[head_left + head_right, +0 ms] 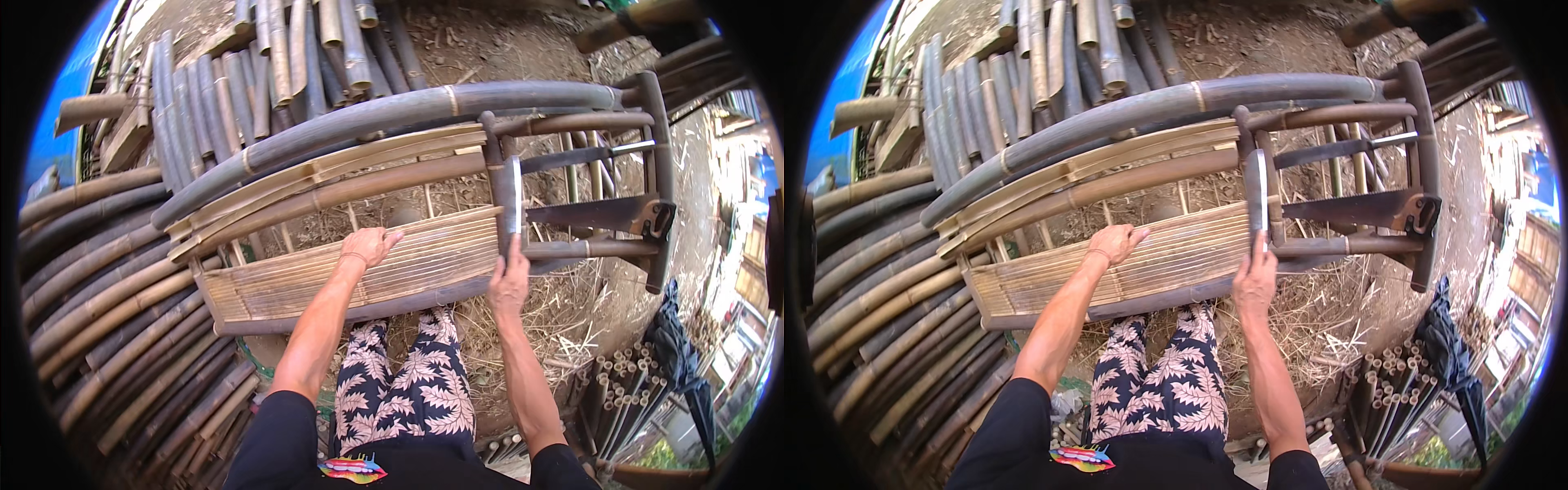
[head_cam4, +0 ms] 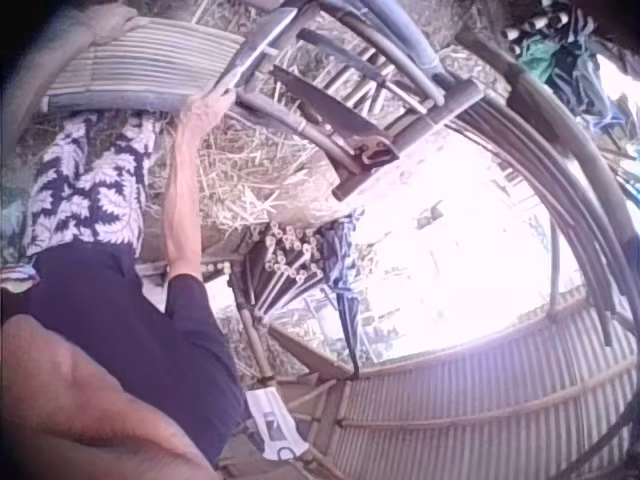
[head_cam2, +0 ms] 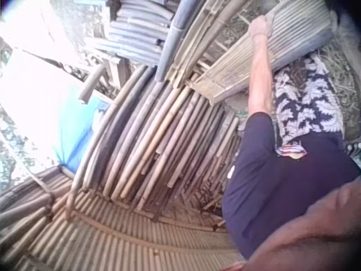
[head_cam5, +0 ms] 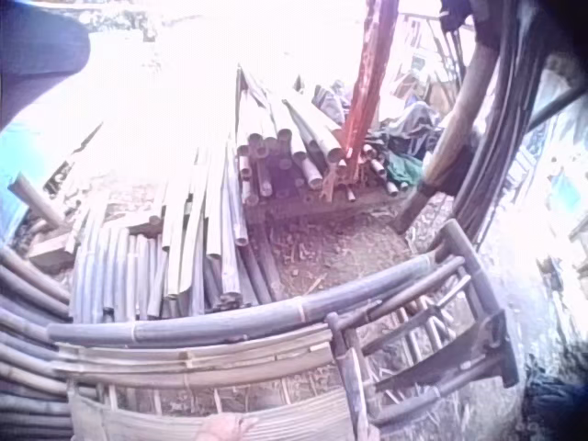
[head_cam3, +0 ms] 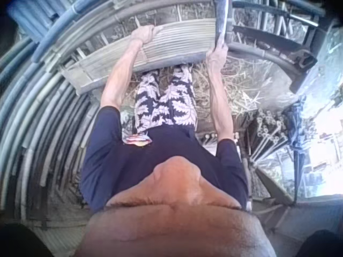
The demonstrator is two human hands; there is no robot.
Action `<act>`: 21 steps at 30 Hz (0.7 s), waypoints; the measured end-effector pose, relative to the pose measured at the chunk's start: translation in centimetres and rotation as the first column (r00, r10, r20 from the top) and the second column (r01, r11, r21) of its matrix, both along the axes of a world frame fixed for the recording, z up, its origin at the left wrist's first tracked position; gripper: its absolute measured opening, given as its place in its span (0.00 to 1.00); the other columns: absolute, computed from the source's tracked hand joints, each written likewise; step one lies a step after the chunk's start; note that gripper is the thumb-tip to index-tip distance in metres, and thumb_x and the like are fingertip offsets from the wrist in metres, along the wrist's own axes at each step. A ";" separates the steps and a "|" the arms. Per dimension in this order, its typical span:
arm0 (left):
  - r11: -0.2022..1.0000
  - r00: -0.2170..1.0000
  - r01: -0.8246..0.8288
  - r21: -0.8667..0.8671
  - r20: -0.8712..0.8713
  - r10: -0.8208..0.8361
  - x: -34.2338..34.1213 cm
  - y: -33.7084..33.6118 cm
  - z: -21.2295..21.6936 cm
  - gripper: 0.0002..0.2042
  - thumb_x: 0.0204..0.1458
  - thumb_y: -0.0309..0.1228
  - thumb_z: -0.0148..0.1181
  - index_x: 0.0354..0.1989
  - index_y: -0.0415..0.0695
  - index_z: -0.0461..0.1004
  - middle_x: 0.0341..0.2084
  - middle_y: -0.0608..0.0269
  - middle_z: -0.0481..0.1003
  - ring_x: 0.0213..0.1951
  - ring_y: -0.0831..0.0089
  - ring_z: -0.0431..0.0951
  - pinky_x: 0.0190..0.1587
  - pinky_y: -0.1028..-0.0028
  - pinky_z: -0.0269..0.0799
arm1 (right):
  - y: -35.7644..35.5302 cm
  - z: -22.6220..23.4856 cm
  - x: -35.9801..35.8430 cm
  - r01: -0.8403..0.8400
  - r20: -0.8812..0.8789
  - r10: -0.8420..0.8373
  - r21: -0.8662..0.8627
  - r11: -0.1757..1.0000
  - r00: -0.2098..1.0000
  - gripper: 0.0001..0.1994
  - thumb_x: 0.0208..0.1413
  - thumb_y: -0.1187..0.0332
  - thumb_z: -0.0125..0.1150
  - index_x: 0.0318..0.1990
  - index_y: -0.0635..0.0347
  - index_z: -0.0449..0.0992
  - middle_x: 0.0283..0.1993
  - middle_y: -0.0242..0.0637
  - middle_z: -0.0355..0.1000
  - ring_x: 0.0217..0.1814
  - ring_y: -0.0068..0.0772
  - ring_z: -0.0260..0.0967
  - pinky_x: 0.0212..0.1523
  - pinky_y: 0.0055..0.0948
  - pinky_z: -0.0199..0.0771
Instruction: The person scrapes a bamboo strip with a knife and then places it into a pre-assembled bamboo structure.
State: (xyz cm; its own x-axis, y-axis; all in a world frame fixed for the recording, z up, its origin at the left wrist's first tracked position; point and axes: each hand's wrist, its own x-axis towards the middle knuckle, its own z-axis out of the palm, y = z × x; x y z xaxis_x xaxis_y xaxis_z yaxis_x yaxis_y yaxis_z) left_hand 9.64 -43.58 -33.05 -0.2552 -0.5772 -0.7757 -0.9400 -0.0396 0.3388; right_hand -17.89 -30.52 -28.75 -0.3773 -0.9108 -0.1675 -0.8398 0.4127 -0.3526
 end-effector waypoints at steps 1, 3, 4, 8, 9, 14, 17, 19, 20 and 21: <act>1.000 1.000 -0.003 -0.016 0.023 0.004 -0.2 0.2 -0.6 0.32 0.57 0.61 0.41 0.34 0.42 0.78 0.36 0.44 0.78 0.43 0.48 0.77 0.47 0.55 0.70 | 0.5 -1.4 0.5 -0.047 -0.004 0.047 0.031 0.998 0.999 0.29 0.61 0.69 0.52 0.69 0.51 0.54 0.37 0.46 0.63 0.35 0.40 0.64 0.36 0.35 0.71; 1.000 0.992 -0.021 0.001 0.121 0.021 -1.1 0.6 -1.6 0.32 0.56 0.61 0.43 0.33 0.42 0.79 0.34 0.42 0.78 0.43 0.46 0.77 0.47 0.55 0.70 | 1.4 -5.8 0.7 -0.011 0.066 -0.017 0.394 0.919 0.998 0.31 0.60 0.69 0.53 0.70 0.40 0.53 0.36 0.48 0.63 0.36 0.44 0.65 0.38 0.41 0.70; 1.000 0.986 -0.028 0.003 0.167 0.027 -1.7 0.6 -2.2 0.32 0.56 0.61 0.44 0.32 0.41 0.80 0.33 0.41 0.78 0.42 0.46 0.77 0.46 0.55 0.70 | 2.1 -8.8 0.8 0.019 0.189 -0.105 0.407 0.913 0.976 0.31 0.61 0.67 0.53 0.71 0.40 0.51 0.37 0.51 0.63 0.39 0.49 0.66 0.43 0.45 0.70; 0.996 0.974 -0.028 -0.081 0.222 0.046 -2.5 1.7 -5.9 0.31 0.55 0.60 0.45 0.34 0.40 0.81 0.34 0.40 0.78 0.42 0.46 0.78 0.45 0.55 0.72 | 0.6 -13.7 1.7 0.084 0.284 -0.238 0.465 0.881 0.929 0.31 0.61 0.67 0.51 0.71 0.38 0.50 0.40 0.53 0.64 0.43 0.55 0.67 0.48 0.45 0.68; 0.995 0.975 -0.021 -0.099 0.220 0.042 -2.6 1.7 -6.6 0.31 0.55 0.60 0.46 0.33 0.41 0.81 0.33 0.40 0.78 0.41 0.45 0.78 0.44 0.54 0.72 | 0.8 -14.4 1.5 0.088 0.294 -0.246 0.462 0.883 0.923 0.31 0.61 0.67 0.51 0.71 0.38 0.50 0.40 0.54 0.64 0.43 0.56 0.67 0.48 0.45 0.68; 0.997 0.979 0.026 -0.067 0.204 -0.012 -2.7 1.5 -6.3 0.31 0.55 0.59 0.46 0.32 0.40 0.80 0.31 0.40 0.78 0.38 0.44 0.78 0.43 0.53 0.72 | 1.7 -15.1 1.0 0.106 0.291 -0.238 0.404 0.908 0.927 0.33 0.60 0.68 0.51 0.71 0.37 0.47 0.39 0.53 0.64 0.42 0.56 0.66 0.46 0.47 0.67; 0.993 0.999 -0.016 -0.114 0.047 0.022 -1.7 3.0 -7.0 0.28 0.56 0.56 0.49 0.38 0.38 0.78 0.33 0.38 0.77 0.42 0.45 0.77 0.46 0.54 0.71 | 2.8 -14.0 0.9 0.178 0.289 -0.287 0.350 0.920 0.913 0.34 0.59 0.69 0.52 0.71 0.38 0.48 0.37 0.53 0.64 0.40 0.55 0.66 0.43 0.46 0.67; 0.978 0.999 0.026 -0.209 -0.026 -0.032 -1.5 4.0 -7.3 0.24 0.55 0.50 0.53 0.44 0.39 0.74 0.44 0.37 0.74 0.47 0.45 0.74 0.49 0.57 0.68 | 3.2 -14.2 -0.1 0.114 0.235 -0.223 0.401 0.909 0.946 0.33 0.59 0.69 0.52 0.71 0.38 0.48 0.37 0.52 0.64 0.39 0.55 0.66 0.43 0.46 0.67; 0.996 0.999 0.023 -0.081 -0.039 -0.026 -2.1 3.6 -6.7 0.23 0.55 0.49 0.54 0.45 0.40 0.74 0.45 0.39 0.73 0.48 0.45 0.73 0.50 0.57 0.68 | 3.7 -14.5 -0.8 0.089 0.204 -0.192 0.426 0.900 0.960 0.33 0.59 0.69 0.52 0.71 0.38 0.48 0.37 0.52 0.63 0.39 0.54 0.66 0.43 0.46 0.67; 0.999 0.999 0.020 0.048 -0.051 -0.018 -2.6 3.0 -6.2 0.22 0.55 0.48 0.55 0.46 0.40 0.73 0.46 0.40 0.72 0.49 0.46 0.72 0.51 0.57 0.68 | 3.9 -15.3 -1.7 0.007 0.261 -0.123 0.405 0.914 0.957 0.33 0.59 0.69 0.53 0.71 0.38 0.50 0.36 0.52 0.63 0.38 0.54 0.66 0.42 0.46 0.68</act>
